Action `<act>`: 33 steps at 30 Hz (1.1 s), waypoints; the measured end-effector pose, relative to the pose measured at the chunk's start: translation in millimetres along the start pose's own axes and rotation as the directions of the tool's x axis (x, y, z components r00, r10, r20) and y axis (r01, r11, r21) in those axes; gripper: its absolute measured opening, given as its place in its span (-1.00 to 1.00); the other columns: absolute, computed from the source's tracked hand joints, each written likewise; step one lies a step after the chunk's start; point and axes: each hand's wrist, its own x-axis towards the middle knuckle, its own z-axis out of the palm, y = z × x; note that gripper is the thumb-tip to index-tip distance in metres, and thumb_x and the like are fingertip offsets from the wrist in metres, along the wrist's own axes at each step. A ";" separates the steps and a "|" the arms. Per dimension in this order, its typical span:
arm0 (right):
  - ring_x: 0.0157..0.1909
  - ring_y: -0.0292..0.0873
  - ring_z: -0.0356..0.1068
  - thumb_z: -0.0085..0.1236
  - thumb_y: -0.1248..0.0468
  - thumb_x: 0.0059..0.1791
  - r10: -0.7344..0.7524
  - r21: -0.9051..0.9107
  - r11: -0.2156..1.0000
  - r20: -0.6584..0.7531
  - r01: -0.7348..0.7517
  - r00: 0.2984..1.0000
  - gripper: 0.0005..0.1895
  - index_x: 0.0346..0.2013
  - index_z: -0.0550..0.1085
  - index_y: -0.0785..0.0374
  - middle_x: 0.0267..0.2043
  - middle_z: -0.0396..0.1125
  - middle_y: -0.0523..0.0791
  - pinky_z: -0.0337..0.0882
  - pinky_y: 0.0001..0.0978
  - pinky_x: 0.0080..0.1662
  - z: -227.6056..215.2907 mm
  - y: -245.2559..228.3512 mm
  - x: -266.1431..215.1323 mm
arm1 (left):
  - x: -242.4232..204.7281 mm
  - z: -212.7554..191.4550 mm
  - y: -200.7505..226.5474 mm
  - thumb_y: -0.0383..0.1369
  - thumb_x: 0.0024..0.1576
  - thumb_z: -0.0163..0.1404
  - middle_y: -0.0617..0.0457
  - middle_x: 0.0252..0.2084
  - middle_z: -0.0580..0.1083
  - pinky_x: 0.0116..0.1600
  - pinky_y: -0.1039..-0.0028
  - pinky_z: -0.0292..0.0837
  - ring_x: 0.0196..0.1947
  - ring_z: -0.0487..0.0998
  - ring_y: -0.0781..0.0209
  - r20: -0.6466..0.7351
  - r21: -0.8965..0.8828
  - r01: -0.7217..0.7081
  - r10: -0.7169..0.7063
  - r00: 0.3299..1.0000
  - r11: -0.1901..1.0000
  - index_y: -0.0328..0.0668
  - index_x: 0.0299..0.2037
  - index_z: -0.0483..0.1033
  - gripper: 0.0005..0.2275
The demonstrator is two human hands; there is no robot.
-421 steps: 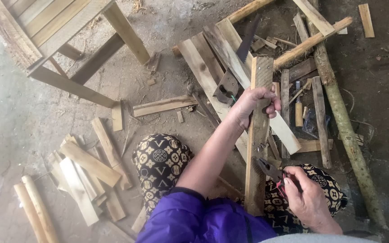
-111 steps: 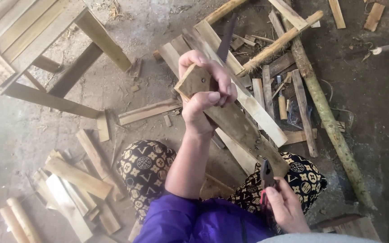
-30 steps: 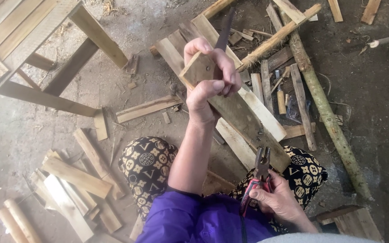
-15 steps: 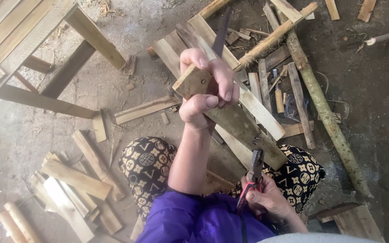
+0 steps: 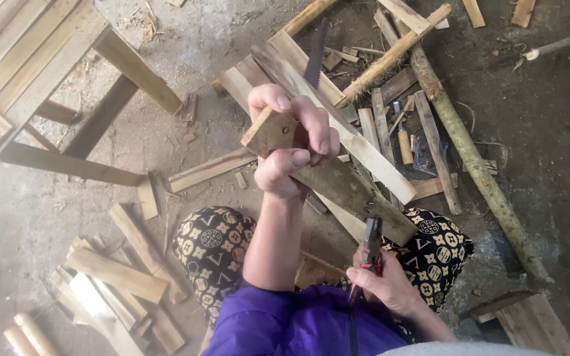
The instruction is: The person removes nails from a wooden plank using pliers, then uses a chisel to smooth the surface. They then use a hammer to tap the plank and continue chiseling.
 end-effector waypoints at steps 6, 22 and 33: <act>-0.47 -0.13 0.36 0.29 0.15 -0.23 -0.009 0.094 0.996 0.070 0.003 0.997 -0.71 -0.52 0.31 0.12 -0.54 0.26 -0.15 0.52 -0.16 -0.20 4.1 2.9 2.9 | -0.3 3.6 0.1 -0.55 -0.01 -0.03 -0.05 -0.38 0.42 -0.39 0.52 0.39 -0.48 0.38 0.24 -0.025 0.038 -0.023 0.024 0.999 0.999 -0.03 0.03 0.29 -0.62; -0.48 -0.16 0.28 0.22 0.27 -0.16 0.008 0.045 0.999 0.026 -0.009 1.000 -0.79 -0.48 0.32 0.17 -0.52 0.22 -0.13 0.38 -0.25 -0.29 -12.2 -12.6 -12.7 | 6.1 13.0 -7.9 -0.51 0.05 0.08 0.02 -0.37 0.47 -0.22 0.47 0.55 -0.38 0.51 0.20 -0.010 0.208 -0.016 0.018 1.000 0.978 -0.04 0.08 0.34 -0.62; -0.61 -0.15 0.29 0.31 0.33 -0.19 0.110 -0.175 0.975 -0.167 -0.139 0.980 -0.82 -0.50 0.43 0.28 -0.63 0.32 -0.10 0.29 -0.31 -0.46 -25.4 -10.5 -19.6 | 11.0 33.0 -20.8 -0.50 0.05 0.04 0.06 -0.32 0.52 -0.31 0.46 0.54 -0.43 0.50 0.23 -0.049 0.297 0.032 -0.018 0.999 0.954 0.03 0.10 0.38 -0.62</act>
